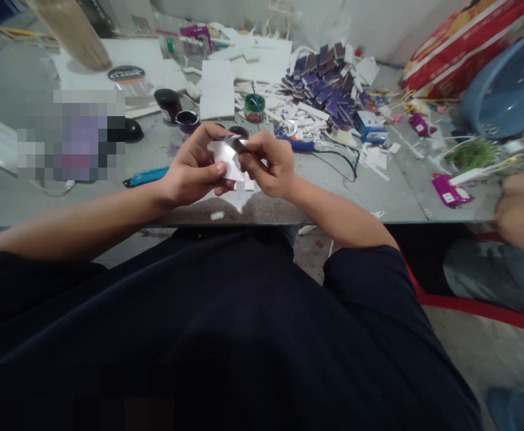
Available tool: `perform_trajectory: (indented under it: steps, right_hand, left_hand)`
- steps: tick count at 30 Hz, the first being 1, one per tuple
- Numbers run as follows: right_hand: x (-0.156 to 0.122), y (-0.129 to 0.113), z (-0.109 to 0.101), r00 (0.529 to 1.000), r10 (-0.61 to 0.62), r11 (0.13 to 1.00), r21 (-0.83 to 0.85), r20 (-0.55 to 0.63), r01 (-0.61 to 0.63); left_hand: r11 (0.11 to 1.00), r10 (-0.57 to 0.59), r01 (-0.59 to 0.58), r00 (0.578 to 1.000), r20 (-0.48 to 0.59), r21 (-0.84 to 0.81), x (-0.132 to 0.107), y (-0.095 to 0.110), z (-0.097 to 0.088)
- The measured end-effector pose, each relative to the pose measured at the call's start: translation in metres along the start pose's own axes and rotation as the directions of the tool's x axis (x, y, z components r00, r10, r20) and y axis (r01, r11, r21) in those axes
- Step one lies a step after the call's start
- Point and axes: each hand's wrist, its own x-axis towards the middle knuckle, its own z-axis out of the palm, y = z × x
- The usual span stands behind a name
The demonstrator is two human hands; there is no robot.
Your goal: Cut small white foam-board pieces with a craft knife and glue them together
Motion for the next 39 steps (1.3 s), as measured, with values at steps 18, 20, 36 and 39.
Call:
perform_trajectory:
  steps: [18, 20, 36, 39]
  right_hand:
    - [0.01, -0.001, -0.003, 0.99, 0.023, 0.999, 0.025, 0.143, -0.027]
    - [0.012, -0.001, -0.003, 0.987, -0.05, 0.999, 0.014, 0.15, 0.049]
    - [0.005, 0.014, -0.011, 0.969, 0.104, 0.995, -0.026, 0.223, -0.101]
    - [0.009, 0.004, -0.016, 0.954, 0.127, 0.986, -0.141, 0.271, -0.091]
  left_hand:
    - [1.0, 0.017, -0.018, 1.0, 0.014, 0.013, 0.001, 0.005, -0.004]
    - [1.0, 0.008, -0.008, 1.0, 0.002, 0.01, 0.001, 0.008, -0.004]
    - [1.0, 0.009, -0.009, 0.998, -0.061, 0.001, -0.002, 0.022, -0.003]
    - [1.0, -0.017, 0.02, 0.988, -0.154, 0.017, -0.001, 0.019, -0.005]
